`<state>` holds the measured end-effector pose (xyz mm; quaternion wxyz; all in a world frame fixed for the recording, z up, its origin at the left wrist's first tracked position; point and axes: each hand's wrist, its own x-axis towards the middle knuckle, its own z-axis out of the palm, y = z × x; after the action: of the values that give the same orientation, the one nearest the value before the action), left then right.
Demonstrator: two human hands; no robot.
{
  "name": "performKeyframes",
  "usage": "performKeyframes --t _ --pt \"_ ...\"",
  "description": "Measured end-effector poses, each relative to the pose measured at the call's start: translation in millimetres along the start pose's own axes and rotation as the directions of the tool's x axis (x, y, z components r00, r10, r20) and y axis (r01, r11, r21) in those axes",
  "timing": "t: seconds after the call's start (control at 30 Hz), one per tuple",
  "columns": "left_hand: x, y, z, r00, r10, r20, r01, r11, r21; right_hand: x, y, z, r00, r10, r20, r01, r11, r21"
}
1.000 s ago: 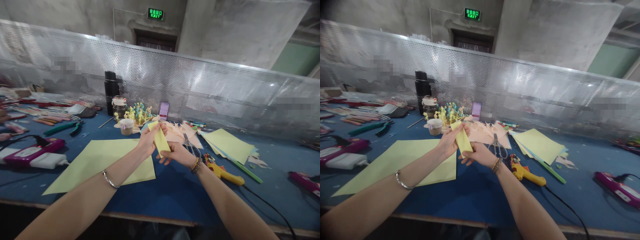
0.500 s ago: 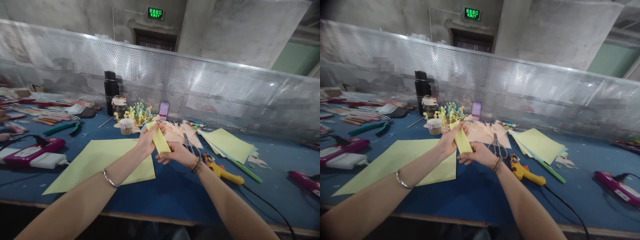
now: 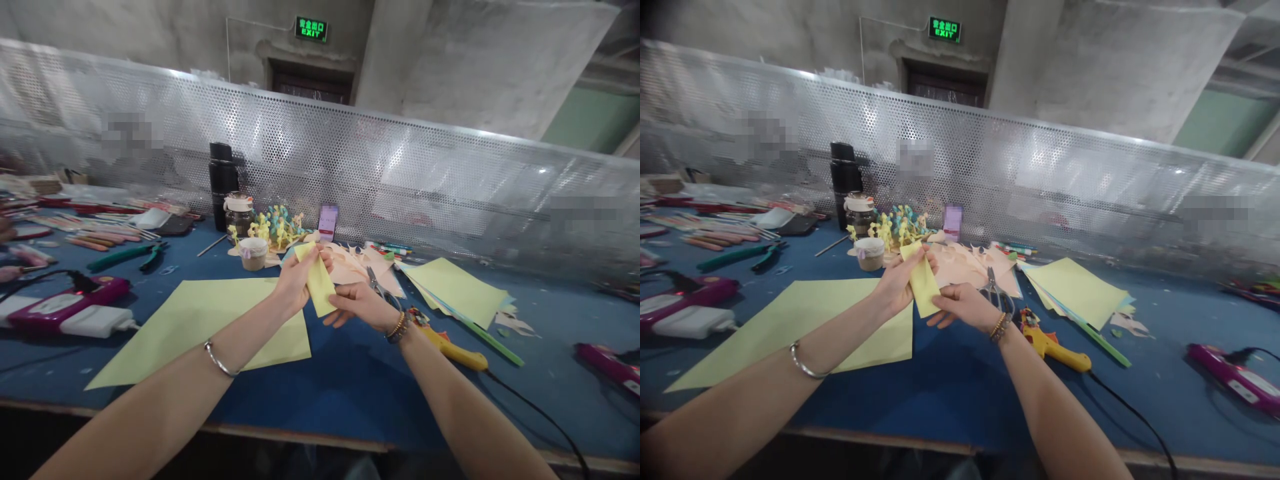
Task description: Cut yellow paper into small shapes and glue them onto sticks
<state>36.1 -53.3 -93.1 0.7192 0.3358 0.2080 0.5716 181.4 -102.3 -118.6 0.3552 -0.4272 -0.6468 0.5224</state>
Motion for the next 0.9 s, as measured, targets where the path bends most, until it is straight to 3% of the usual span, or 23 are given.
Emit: performKeyframes --t 0.1,0.2,0.33,0.53,0.63,0.9 --pt "0.6 -1.3 -2.3 0.999 0.015 0.048 -0.016 0.999 0.032 2.0 1.6 0.4 0.999 0.011 -0.034 -0.011 1.0 0.008" --pt "0.8 -3.7 -5.6 0.99 0.028 0.139 -0.049 0.986 0.156 3.1 1.3 -0.4 0.987 -0.02 -0.159 0.027 0.999 0.042" --pt "0.1 -8.5 -9.5 0.976 -0.021 0.218 -0.064 0.924 0.378 4.3 -0.4 -4.1 0.942 -0.088 -0.324 0.099 0.995 0.02" --pt "5.7 -12.1 -16.7 0.974 0.034 0.222 -0.152 0.827 0.542 2.6 -2.1 -14.5 0.845 -0.18 -0.504 0.081 0.974 -0.212" --pt "6.3 -13.2 -19.1 0.969 0.0 0.245 -0.146 0.801 0.581 1.2 -1.3 -19.7 0.822 -0.234 -0.519 0.149 0.968 -0.201" --pt "3.7 -13.5 -19.2 0.965 -0.098 0.243 -0.074 0.789 0.61 1.1 -1.1 -19.0 0.839 -0.196 -0.507 0.176 0.98 -0.088"
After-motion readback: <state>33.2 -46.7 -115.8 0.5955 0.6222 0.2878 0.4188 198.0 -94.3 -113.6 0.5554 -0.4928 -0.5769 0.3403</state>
